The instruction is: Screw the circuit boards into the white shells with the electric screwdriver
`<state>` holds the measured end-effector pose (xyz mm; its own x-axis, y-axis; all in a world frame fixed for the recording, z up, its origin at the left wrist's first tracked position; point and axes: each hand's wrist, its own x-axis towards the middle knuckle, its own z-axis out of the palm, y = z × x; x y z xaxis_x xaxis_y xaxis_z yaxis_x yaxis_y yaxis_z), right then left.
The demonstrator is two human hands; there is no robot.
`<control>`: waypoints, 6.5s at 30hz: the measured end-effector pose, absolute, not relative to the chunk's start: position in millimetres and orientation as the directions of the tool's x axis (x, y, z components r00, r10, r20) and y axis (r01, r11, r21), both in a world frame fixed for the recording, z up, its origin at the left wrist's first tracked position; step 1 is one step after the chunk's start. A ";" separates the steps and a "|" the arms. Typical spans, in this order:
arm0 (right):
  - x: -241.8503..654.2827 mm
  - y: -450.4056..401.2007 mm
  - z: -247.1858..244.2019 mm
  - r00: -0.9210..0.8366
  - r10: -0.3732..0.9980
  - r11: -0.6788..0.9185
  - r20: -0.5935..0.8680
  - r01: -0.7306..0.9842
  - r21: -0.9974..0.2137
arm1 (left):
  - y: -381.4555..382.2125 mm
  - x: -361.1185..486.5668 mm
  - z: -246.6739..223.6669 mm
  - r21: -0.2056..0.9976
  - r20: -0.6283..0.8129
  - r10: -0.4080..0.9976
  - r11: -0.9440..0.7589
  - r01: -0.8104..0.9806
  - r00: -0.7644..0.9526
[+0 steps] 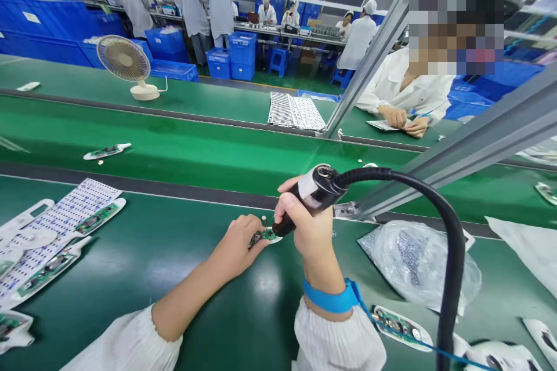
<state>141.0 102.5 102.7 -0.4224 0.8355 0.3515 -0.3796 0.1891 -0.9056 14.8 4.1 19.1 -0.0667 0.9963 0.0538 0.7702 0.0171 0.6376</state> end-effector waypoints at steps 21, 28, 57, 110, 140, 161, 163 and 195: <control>139.0 103.8 105.5 -0.380 0.876 0.153 0.296 -0.362 -0.920 | 4.1 17.5 23.6 0.549 -0.015 1.000 0.028 0.835 -0.024; 138.4 106.0 103.0 -0.400 0.842 0.190 0.363 -0.410 -0.892 | 5.0 15.4 20.3 0.603 0.023 0.998 0.028 0.797 -0.053; 134.8 100.1 106.3 -0.420 0.876 0.107 0.238 -0.311 -0.944 | 3.2 17.4 18.7 0.556 -0.015 1.000 0.026 0.831 -0.021; 209.3 142.8 106.1 -0.203 0.926 0.203 0.318 -0.442 -0.874 | 139.3 -44.5 24.2 0.497 0.204 0.972 -0.003 0.868 -0.114; 224.9 146.1 106.0 -0.282 0.908 0.084 0.310 -0.602 -0.794 | 89.4 -144.2 73.6 0.446 0.096 0.939 0.257 0.857 -0.332; 150.3 106.9 116.1 -0.577 0.702 -0.003 0.418 -0.589 -0.808 | -4.9 -6.1 6.1 0.491 0.496 0.868 -0.291 0.821 0.012; 147.6 105.6 115.6 -0.576 0.700 0.002 0.421 -0.588 -0.809 | -4.3 -5.2 3.2 0.484 0.517 0.855 -0.322 0.814 0.031; 135.3 99.6 99.7 -0.511 0.774 0.124 0.373 -0.455 -0.882 | 0.7 -8.7 5.9 0.594 0.174 0.984 -0.069 0.802 -0.044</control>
